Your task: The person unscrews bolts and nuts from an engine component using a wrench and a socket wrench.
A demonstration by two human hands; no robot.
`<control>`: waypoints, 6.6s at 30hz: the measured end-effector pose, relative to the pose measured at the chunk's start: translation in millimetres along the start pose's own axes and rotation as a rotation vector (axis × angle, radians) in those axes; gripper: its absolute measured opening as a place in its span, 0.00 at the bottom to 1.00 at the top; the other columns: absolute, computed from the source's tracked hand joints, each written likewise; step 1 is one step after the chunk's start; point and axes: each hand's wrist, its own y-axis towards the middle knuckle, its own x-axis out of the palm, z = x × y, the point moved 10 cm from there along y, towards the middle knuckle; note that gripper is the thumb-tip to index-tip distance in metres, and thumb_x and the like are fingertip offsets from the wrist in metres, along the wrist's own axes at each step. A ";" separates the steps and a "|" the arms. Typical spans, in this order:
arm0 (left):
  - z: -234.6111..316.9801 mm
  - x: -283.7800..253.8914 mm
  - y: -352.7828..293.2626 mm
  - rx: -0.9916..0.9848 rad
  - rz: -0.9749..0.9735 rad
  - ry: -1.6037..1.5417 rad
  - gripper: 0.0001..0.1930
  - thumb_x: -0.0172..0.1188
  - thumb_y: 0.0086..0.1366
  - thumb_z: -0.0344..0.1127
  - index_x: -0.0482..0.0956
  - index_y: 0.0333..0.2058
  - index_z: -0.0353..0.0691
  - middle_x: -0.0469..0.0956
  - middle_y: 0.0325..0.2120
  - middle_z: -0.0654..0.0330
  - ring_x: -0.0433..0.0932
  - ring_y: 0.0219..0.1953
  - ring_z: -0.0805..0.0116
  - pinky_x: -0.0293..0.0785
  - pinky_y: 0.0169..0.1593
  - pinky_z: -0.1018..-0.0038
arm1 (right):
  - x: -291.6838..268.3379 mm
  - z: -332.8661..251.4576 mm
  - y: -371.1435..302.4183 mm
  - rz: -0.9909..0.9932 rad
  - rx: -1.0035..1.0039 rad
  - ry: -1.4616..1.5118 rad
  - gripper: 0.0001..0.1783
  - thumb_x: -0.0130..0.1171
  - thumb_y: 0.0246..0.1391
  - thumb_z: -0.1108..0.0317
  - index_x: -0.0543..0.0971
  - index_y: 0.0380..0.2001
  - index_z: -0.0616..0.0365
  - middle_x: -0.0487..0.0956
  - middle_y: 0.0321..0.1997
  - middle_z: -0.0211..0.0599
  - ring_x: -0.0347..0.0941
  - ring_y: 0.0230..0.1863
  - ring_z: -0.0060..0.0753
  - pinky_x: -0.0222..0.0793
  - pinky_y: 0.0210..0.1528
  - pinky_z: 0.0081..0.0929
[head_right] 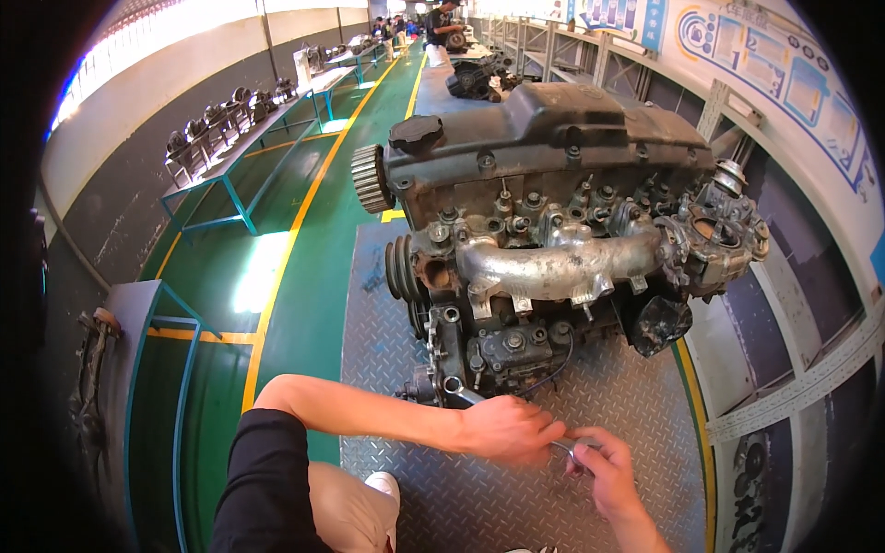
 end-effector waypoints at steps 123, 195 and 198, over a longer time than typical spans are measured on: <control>30.8 22.5 5.9 -0.062 -0.436 -0.061 0.18 0.64 0.54 0.45 0.80 0.33 0.33 0.81 0.27 0.49 0.83 0.32 0.51 0.78 0.31 0.57 | 99.9 24.3 78.7 -0.538 0.260 -0.202 0.16 0.52 0.62 0.65 0.82 0.48 0.56 0.80 0.35 0.26 0.73 0.37 0.16 0.69 0.43 0.17; 34.5 21.1 6.8 -0.019 -0.348 -0.124 0.15 0.63 0.52 0.37 0.80 0.35 0.33 0.80 0.28 0.45 0.81 0.36 0.46 0.76 0.42 0.57 | 89.7 39.6 78.5 -0.427 0.338 -0.049 0.19 0.50 0.62 0.60 0.81 0.48 0.60 0.84 0.38 0.39 0.79 0.38 0.23 0.72 0.44 0.22; 37.3 13.5 7.6 -0.040 -0.365 -0.120 0.15 0.63 0.52 0.37 0.80 0.35 0.33 0.80 0.28 0.46 0.80 0.35 0.47 0.76 0.41 0.57 | 86.5 43.4 82.5 -0.421 0.334 -0.038 0.19 0.49 0.63 0.60 0.81 0.47 0.61 0.84 0.37 0.38 0.79 0.36 0.23 0.73 0.42 0.21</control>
